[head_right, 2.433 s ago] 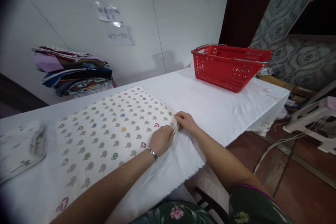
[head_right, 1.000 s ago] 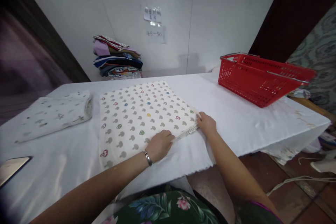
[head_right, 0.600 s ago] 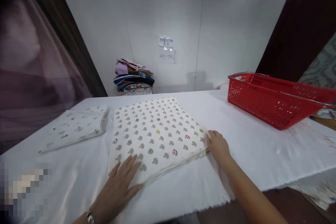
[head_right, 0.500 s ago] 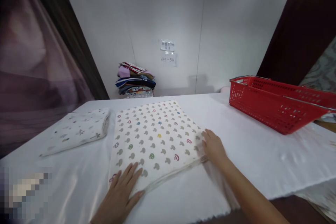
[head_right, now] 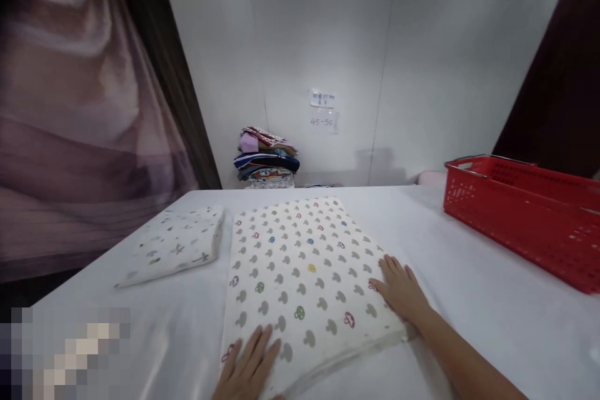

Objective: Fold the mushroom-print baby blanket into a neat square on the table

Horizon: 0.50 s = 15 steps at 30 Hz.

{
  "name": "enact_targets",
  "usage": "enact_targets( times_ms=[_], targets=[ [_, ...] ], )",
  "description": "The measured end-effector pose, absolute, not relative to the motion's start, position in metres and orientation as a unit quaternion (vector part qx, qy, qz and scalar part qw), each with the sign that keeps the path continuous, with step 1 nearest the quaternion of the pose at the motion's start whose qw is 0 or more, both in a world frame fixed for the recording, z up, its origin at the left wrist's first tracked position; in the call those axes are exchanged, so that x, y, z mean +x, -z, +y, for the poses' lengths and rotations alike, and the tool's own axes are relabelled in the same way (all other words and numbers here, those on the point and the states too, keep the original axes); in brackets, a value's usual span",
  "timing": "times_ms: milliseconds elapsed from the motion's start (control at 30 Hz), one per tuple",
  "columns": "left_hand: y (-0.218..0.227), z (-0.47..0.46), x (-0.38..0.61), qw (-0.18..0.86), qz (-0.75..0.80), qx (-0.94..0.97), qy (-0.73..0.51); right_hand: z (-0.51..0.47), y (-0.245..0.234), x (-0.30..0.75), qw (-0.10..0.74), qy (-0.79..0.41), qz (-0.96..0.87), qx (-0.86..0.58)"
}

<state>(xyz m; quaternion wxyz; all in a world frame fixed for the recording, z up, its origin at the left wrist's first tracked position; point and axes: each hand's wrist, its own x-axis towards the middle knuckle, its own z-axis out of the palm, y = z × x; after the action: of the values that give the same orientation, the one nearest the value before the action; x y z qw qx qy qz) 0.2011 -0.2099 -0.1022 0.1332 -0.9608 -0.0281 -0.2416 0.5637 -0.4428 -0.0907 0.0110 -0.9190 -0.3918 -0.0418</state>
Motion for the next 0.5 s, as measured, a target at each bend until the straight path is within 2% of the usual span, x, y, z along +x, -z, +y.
enact_targets(
  times_ms=[100,200,300,400,500],
  targets=[
    [0.087,-0.203,0.202,0.055,-0.059,-0.973,0.217,-0.438,0.093,0.567,0.005,0.073,-0.423,-0.903],
    [0.056,-0.187,0.219,-0.012,-0.165,-0.972,0.168,-0.416,0.086,0.575,0.023,0.108,-0.476,-0.873],
    [0.038,-0.161,0.242,-0.035,-0.256,-0.960,0.111,-0.389,0.082,0.587,0.044,0.077,-0.467,-0.880],
    [0.046,-0.141,0.252,-0.059,-0.311,-0.947,0.064,-0.378,0.090,0.604,0.038,0.031,-0.454,-0.890],
    [0.063,-0.135,0.247,-0.064,-0.307,-0.947,0.070,-0.383,0.105,0.617,0.033,0.024,-0.478,-0.878]
  ],
)
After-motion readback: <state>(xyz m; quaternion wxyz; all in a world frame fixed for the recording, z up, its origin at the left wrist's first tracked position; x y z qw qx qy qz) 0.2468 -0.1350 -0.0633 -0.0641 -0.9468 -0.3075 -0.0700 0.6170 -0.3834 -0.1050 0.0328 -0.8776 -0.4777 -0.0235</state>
